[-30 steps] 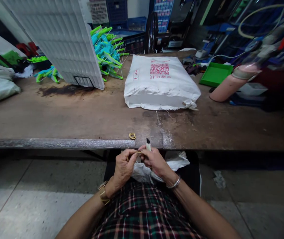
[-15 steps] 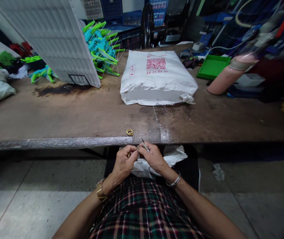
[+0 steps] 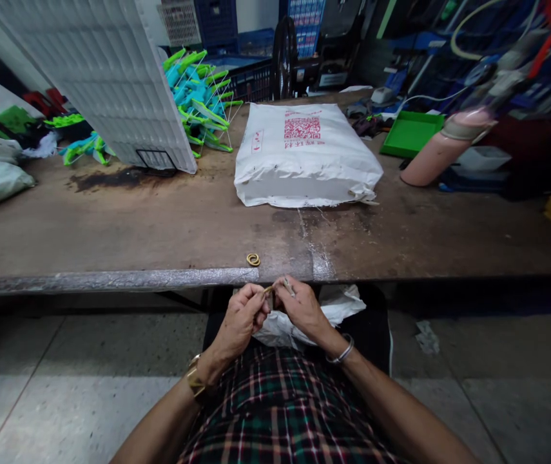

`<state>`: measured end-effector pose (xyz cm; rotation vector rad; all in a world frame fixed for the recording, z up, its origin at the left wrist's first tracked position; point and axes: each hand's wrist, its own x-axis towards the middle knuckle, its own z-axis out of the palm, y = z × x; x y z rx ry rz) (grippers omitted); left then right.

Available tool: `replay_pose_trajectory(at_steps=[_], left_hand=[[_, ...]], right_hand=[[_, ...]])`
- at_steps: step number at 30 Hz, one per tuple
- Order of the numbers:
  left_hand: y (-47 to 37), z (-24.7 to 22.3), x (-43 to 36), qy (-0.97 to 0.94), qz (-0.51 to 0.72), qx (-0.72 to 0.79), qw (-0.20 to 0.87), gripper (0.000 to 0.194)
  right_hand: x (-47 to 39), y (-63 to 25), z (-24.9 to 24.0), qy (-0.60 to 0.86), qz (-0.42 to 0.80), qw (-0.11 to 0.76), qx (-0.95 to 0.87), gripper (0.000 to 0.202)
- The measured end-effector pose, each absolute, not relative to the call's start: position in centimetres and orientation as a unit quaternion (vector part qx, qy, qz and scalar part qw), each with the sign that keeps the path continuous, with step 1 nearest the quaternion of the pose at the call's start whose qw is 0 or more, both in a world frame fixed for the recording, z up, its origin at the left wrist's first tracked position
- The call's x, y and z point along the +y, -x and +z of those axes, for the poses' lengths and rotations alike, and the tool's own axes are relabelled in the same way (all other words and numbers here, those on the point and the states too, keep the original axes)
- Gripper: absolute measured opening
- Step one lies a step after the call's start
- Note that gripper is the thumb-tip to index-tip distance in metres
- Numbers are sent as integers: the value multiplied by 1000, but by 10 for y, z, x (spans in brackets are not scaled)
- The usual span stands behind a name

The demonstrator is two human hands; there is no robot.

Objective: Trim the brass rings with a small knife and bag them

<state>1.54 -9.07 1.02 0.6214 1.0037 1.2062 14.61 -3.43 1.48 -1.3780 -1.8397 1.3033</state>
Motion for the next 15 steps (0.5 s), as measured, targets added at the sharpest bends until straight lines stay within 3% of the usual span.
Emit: replay_pose_trajectory(at_steps=[5,15], left_hand=[[-14,13,-90,-303,531,488,623,27],[-12,4,-91,-382,531,525,544,24]], right_hand=[[-41,-148,12,450,330,164,-813,11],[-42,-146,13,448,238,79,-858,17]])
